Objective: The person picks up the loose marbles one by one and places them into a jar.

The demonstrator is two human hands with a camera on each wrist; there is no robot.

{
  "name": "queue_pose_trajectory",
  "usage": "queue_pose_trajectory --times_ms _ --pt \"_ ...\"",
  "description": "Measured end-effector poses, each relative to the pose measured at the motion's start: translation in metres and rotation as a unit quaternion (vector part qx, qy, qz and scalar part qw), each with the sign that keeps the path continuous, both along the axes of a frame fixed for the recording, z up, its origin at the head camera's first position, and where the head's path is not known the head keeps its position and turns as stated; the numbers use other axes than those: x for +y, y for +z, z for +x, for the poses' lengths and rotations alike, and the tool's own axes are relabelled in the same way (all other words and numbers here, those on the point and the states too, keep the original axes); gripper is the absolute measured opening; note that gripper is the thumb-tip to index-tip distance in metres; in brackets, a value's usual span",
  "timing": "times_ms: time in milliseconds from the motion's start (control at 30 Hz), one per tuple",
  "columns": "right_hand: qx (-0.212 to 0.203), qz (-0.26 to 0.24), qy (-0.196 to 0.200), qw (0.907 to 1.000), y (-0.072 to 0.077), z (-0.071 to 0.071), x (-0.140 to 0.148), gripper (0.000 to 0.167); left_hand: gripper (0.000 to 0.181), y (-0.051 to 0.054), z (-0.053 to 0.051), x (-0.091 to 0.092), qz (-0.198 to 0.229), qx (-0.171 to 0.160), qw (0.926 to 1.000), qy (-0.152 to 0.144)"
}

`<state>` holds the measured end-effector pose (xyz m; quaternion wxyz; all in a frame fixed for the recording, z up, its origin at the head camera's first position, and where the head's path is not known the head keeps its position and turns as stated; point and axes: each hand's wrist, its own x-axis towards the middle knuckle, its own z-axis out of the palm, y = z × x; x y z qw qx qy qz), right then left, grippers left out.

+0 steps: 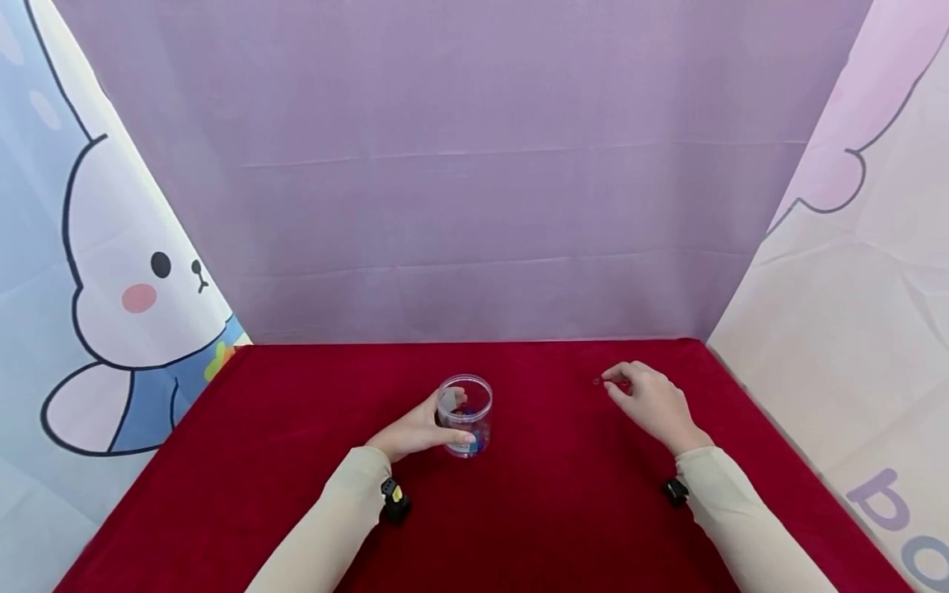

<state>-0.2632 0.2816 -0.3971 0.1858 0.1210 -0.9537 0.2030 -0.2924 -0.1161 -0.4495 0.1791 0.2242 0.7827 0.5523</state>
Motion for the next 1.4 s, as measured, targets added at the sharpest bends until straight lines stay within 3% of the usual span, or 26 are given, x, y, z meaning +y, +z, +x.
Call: queue_pose_trajectory --times_ms 367,800,1167,1400 --pt "-0.02 -0.003 -0.021 0.9996 0.002 0.001 0.02 0.02 0.09 -0.001 0.002 0.0 0.013 0.0 0.9999 -0.001" --pt "-0.08 0.001 -0.044 0.9958 0.0 -0.007 0.042 0.024 0.092 0.0 0.0 0.001 0.011 -0.005 0.9999 0.0" --pt "-0.186 0.026 -0.052 0.9809 -0.01 -0.013 0.05 0.036 0.091 0.001 0.002 0.002 0.007 -0.005 1.0 0.003" --pt "-0.218 0.025 -0.048 0.9745 -0.012 -0.016 0.053 0.039 0.09 -0.001 0.0 0.002 0.017 -0.008 0.9998 0.0"
